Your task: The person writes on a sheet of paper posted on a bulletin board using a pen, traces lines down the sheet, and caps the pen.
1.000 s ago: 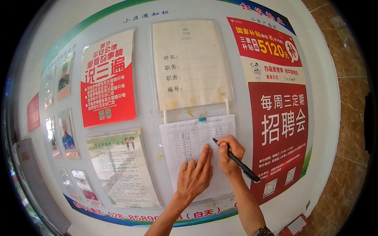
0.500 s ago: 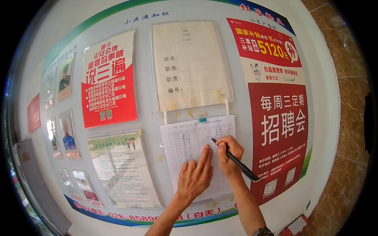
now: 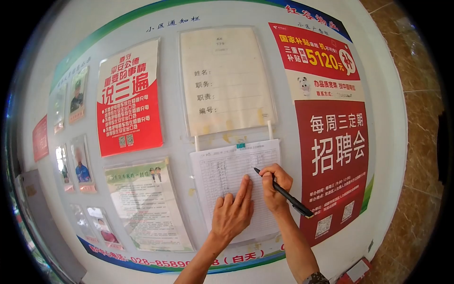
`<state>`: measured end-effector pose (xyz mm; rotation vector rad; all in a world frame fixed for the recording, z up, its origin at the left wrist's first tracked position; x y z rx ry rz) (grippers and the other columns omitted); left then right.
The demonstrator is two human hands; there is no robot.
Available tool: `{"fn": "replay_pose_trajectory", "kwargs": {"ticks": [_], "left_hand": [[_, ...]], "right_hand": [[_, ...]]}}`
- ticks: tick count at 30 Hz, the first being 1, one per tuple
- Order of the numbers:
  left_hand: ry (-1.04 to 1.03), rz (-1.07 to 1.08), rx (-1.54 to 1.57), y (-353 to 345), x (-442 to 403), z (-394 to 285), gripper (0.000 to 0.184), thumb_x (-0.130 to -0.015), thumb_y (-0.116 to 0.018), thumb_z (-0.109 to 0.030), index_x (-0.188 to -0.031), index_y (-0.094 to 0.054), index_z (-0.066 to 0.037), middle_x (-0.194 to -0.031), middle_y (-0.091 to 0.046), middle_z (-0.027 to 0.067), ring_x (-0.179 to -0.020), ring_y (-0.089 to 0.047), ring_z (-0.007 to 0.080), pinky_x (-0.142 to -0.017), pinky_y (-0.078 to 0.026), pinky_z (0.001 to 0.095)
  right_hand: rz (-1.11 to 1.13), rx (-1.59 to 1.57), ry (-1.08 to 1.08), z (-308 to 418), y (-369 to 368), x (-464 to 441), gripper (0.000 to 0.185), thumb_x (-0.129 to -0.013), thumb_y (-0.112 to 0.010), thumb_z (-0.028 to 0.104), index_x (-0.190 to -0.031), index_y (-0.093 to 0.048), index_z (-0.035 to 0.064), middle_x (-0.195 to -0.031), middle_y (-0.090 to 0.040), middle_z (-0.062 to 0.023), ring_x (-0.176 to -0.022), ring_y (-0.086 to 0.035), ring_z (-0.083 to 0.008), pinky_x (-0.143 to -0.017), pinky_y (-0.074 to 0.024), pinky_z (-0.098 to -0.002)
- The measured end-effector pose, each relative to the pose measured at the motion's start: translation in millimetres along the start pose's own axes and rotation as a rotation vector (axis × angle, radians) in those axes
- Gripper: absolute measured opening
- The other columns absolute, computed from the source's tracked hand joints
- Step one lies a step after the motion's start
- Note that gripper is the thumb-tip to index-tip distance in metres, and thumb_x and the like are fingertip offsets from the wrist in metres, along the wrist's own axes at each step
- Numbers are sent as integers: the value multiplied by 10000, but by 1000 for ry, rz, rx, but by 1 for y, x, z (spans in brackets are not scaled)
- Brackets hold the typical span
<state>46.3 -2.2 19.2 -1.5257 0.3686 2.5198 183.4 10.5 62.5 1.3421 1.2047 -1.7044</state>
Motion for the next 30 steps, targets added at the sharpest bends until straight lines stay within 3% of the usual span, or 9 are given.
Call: {"fn": "replay_pose_trajectory", "kwargs": {"ticks": [17,20,22,30], "left_hand": [[-25,-40,-8,2,-1,1,465,-851,-639,-193,-1280,-634,-13,-1463,-528,75,-607,-408,158,-577,-362,299],[-30,-41,-7,3,-1,1,473,-852,-640,-192,-1288,-629,-10,-1463,-527,77,-611,-407,159,-576,-358,294],[-17,-35,0,3,-1,0,487,-853,-644,-195,-1302,-620,-8,-1462,-529,75,-620,-413,159,-577,-356,291],[-6,-15,-2,-1,1,0,571,-824,-687,-189,-1362,-573,-32,-1497,-491,68,-640,-400,159,-598,-352,304]], "right_hand": [[11,25,-30,-8,10,-1,76,-873,-556,14,-814,-603,5,-697,-574,-69,-579,-531,-155,-541,-440,-296],[13,24,9,-6,9,-2,146,-933,-515,59,-827,-596,1,-686,-554,-38,-589,-469,-87,-540,-393,-257],[9,19,10,-3,9,-4,77,-874,-560,19,-813,-604,5,-696,-571,-69,-579,-525,-158,-540,-434,-299],[14,26,17,-4,8,-4,69,-862,-566,7,-805,-604,4,-686,-568,-77,-567,-526,-174,-533,-434,-309]]}}
Point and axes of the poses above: each hand's wrist, its own x-axis away from the middle knuckle, its own y-axis out of the back of the hand, z = x × y, the point moved 6 cm from there along -x, towards the middle knuckle
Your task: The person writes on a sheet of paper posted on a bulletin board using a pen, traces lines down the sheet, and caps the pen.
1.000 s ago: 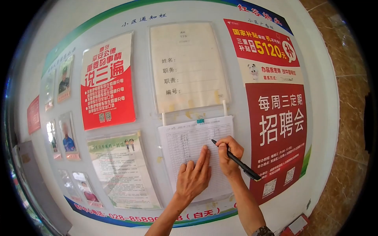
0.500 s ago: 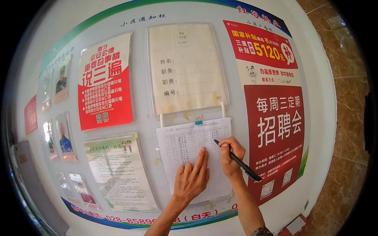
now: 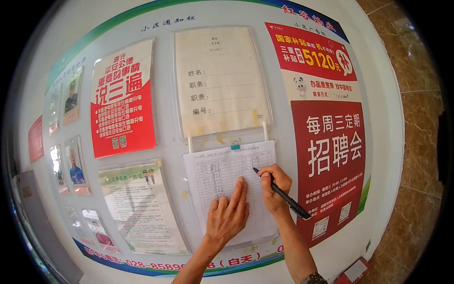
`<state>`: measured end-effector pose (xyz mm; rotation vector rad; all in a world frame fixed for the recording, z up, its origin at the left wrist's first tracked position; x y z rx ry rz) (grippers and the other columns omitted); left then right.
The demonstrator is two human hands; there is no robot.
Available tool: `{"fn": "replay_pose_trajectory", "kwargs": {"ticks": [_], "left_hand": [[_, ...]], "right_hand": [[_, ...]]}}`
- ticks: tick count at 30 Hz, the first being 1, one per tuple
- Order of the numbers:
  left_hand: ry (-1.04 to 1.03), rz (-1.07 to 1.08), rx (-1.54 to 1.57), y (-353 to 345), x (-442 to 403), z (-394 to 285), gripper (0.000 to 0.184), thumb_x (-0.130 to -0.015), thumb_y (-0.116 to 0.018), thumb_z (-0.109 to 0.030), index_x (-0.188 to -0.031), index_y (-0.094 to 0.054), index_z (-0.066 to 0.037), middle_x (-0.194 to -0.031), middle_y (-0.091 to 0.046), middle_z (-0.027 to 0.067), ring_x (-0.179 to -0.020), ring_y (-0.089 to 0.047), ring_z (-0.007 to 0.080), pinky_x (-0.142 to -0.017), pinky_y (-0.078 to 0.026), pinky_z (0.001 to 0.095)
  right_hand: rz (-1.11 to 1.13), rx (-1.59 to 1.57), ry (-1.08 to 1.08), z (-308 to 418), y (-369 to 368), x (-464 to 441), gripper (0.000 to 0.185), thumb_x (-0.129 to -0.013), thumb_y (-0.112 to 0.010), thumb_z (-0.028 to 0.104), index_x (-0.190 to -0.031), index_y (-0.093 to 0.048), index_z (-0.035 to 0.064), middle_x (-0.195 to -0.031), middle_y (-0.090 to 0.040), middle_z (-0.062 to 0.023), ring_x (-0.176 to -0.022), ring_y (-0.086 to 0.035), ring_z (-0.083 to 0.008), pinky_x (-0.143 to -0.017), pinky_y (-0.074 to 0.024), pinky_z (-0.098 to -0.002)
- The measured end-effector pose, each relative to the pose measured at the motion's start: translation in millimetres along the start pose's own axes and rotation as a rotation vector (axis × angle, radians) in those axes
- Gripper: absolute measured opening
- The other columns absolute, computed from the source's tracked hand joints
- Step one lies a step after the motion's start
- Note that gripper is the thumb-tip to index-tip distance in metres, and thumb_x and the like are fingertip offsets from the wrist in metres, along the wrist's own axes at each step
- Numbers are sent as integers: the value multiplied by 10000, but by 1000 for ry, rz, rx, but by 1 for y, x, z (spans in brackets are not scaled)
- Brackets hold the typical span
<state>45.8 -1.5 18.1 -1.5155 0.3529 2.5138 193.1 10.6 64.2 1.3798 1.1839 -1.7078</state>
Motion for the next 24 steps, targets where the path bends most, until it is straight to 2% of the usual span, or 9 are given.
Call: {"fn": "replay_pose_trajectory", "kwargs": {"ticks": [5,8,14,16,24], "left_hand": [[5,7,-10,1,-1,0,566,-831,-682,-194,-1365,-571,-40,-1510,-476,61,-642,-398,160,-605,-355,305],[-8,-16,-22,4,-3,0,483,-854,-648,-204,-1303,-628,-26,-1454,-538,63,-621,-405,148,-569,-348,285],[-5,-18,-26,4,-3,-1,481,-848,-650,-202,-1296,-633,-27,-1452,-540,62,-604,-395,150,-558,-340,287],[11,20,-6,2,-1,0,558,-838,-674,-199,-1360,-572,-30,-1487,-502,71,-641,-398,164,-605,-350,306],[8,34,-4,-2,1,0,577,-829,-684,-203,-1367,-566,-32,-1498,-490,67,-638,-377,161,-601,-331,307]], "right_hand": [[-16,19,30,1,-1,1,70,-857,-568,2,-797,-605,4,-682,-568,-80,-562,-527,-179,-532,-435,-311],[-37,-28,-47,-1,1,2,76,-859,-566,3,-794,-605,3,-684,-570,-80,-561,-526,-173,-529,-434,-307],[-26,21,45,2,0,0,88,-874,-556,10,-798,-600,1,-681,-561,-71,-565,-520,-152,-527,-426,-290],[-41,5,-12,1,0,1,86,-875,-557,12,-800,-597,2,-679,-559,-73,-564,-520,-155,-527,-427,-291],[-16,0,12,-2,0,2,92,-880,-566,22,-794,-593,4,-676,-562,-70,-555,-516,-153,-515,-423,-297]]}}
Point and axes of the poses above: each hand's wrist, its own x-axis away from the middle knuckle, its own y-axis out of the back of the hand, z = x × y, the point moved 6 cm from there along -x, towards the middle knuckle
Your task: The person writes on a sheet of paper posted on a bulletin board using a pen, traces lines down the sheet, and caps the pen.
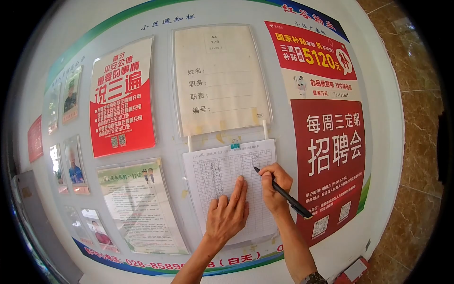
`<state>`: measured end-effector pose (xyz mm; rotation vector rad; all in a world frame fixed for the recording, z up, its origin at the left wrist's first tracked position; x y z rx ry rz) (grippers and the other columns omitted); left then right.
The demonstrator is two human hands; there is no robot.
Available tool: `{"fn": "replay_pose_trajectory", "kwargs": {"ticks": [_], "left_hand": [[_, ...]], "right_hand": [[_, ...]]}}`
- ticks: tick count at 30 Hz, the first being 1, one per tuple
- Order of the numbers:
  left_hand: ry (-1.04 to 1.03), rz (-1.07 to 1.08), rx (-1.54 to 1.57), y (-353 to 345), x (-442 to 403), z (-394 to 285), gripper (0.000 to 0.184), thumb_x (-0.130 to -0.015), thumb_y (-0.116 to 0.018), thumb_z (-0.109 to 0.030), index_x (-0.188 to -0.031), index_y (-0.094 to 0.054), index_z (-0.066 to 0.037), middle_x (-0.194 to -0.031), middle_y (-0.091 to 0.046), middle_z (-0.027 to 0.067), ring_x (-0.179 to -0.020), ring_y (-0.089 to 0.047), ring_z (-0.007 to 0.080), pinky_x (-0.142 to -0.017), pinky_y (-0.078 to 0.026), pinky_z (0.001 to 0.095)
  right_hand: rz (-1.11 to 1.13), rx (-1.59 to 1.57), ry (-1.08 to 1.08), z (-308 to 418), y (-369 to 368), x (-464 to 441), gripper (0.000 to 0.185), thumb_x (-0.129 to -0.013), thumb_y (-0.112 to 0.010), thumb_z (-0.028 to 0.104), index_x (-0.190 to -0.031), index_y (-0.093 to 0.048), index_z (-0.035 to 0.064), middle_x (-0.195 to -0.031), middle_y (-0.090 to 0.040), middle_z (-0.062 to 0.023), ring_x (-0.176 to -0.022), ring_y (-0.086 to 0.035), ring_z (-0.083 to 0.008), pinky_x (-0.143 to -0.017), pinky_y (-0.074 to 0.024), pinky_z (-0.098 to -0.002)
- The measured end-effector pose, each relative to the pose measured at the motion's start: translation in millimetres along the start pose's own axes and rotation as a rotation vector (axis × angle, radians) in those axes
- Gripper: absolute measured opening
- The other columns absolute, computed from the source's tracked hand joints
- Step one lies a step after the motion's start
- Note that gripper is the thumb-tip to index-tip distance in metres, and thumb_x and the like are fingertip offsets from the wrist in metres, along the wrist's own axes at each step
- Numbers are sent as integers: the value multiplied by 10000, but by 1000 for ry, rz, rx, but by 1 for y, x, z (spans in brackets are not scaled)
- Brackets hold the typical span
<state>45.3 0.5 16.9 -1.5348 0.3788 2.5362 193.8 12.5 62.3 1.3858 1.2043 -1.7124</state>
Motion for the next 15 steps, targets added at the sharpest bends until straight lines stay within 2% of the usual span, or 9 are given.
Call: {"fn": "replay_pose_trajectory", "kwargs": {"ticks": [4,15], "left_hand": [[-5,-5,-9,1,-1,0,582,-829,-688,-210,-1369,-564,-31,-1503,-485,65,-642,-379,161,-602,-329,310],[-2,-5,-3,3,-2,-1,581,-821,-687,-206,-1363,-569,-32,-1500,-487,66,-644,-395,164,-602,-336,311]], "right_hand": [[-16,2,60,1,-1,-1,84,-872,-568,15,-794,-594,4,-671,-562,-68,-551,-514,-152,-512,-421,-296],[-17,1,11,2,-1,-1,75,-857,-563,-3,-788,-592,5,-665,-550,-67,-553,-514,-153,-517,-420,-294]]}}
Point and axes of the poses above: each hand's wrist, its own x-axis away from the middle knuckle, its own y-axis out of the back of the hand, z = x × y, the point moved 6 cm from there along -x, towards the middle knuckle
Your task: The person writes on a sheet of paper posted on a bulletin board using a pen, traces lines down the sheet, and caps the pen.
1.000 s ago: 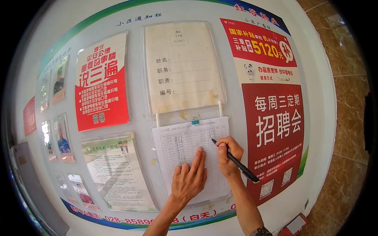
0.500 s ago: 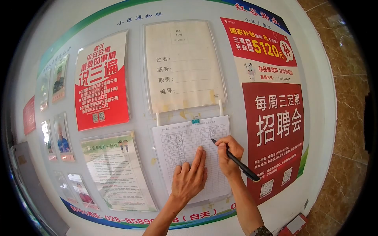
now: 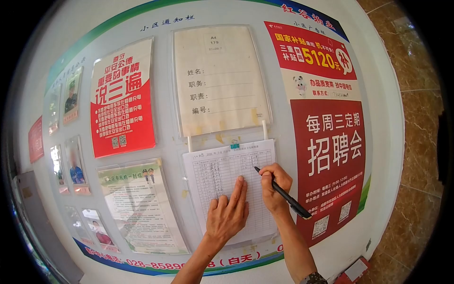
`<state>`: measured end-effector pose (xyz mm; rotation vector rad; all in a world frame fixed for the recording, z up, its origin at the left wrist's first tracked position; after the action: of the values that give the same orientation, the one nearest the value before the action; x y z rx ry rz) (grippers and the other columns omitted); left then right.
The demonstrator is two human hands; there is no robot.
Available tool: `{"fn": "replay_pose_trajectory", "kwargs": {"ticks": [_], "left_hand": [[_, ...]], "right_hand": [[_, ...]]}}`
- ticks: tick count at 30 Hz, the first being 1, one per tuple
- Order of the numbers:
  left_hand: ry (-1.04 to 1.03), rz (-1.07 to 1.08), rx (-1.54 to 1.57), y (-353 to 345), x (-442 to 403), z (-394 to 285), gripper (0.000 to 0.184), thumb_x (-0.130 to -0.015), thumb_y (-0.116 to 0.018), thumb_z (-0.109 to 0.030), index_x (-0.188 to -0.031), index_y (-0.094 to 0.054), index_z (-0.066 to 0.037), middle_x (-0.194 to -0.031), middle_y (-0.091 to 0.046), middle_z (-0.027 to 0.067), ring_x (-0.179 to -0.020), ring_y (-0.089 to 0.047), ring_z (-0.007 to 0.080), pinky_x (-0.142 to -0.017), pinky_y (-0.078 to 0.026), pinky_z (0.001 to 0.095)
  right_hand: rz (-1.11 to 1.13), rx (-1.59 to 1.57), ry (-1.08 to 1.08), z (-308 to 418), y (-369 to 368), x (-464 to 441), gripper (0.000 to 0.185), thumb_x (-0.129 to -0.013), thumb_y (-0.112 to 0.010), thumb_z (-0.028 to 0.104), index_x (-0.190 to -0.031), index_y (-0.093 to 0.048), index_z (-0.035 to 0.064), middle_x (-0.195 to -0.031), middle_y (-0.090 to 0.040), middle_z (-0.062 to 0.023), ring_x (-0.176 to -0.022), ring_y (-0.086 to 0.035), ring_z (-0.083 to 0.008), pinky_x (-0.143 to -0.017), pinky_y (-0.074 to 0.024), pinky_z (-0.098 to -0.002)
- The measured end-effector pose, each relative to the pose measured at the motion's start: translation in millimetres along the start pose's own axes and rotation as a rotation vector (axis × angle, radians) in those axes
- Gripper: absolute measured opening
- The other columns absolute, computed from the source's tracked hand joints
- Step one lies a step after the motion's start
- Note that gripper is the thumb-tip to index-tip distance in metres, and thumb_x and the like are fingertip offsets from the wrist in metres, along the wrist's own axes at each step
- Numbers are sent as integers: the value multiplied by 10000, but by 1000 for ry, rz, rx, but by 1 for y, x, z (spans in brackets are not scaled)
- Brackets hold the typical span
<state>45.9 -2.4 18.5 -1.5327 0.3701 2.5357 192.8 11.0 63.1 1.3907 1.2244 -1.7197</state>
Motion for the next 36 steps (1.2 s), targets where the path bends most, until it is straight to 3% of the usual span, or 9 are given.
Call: {"fn": "replay_pose_trajectory", "kwargs": {"ticks": [11,13,16,25,29,31,36], "left_hand": [[5,-3,2,-2,0,0,556,-830,-675,-201,-1351,-579,-30,-1482,-508,69,-629,-386,166,-597,-338,316],[3,-6,-7,-1,0,0,551,-838,-673,-202,-1353,-577,-30,-1485,-505,70,-630,-383,166,-599,-336,315],[1,1,-4,-2,1,0,553,-838,-675,-202,-1354,-576,-31,-1487,-503,71,-633,-383,166,-602,-336,314],[4,-11,-11,-1,0,-1,563,-822,-685,-189,-1352,-578,-30,-1497,-491,69,-636,-394,167,-596,-338,313],[1,-12,-8,1,0,0,563,-812,-690,-183,-1344,-586,-32,-1505,-481,66,-637,-401,167,-596,-340,312],[4,-27,7,0,0,0,560,-806,-693,-184,-1336,-593,-30,-1505,-480,65,-638,-406,170,-597,-345,313],[5,-15,-10,0,-1,-1,546,-817,-685,-184,-1331,-595,-24,-1495,-491,67,-637,-402,172,-600,-351,318]], "right_hand": [[7,16,12,1,1,0,86,-861,-560,13,-784,-597,6,-664,-549,-66,-549,-509,-159,-513,-417,-300],[54,20,14,-1,0,1,133,-921,-520,44,-815,-584,-3,-694,-552,-47,-584,-479,-100,-532,-399,-266],[-2,7,-6,-1,1,1,90,-862,-560,16,-782,-599,8,-655,-545,-64,-543,-500,-157,-508,-415,-300],[20,0,31,-2,0,0,69,-843,-558,-1,-787,-598,8,-666,-561,-78,-558,-520,-177,-523,-435,-315],[-13,-10,-42,-4,1,4,67,-844,-553,-2,-796,-599,4,-676,-566,-80,-562,-521,-175,-530,-438,-313],[-4,-3,-20,-2,3,3,127,-919,-511,46,-825,-583,0,-689,-541,-45,-589,-472,-95,-538,-394,-269],[-16,5,-52,-2,6,2,83,-863,-546,11,-800,-600,8,-694,-576,-64,-583,-529,-140,-539,-435,-291]]}}
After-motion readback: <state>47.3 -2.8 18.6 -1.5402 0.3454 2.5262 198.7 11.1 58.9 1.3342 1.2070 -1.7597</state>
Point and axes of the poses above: each hand's wrist, its own x-axis away from the middle knuckle, its own y-axis out of the back of the hand, z = x × y, the point moved 6 cm from there along -x, towards the middle knuckle
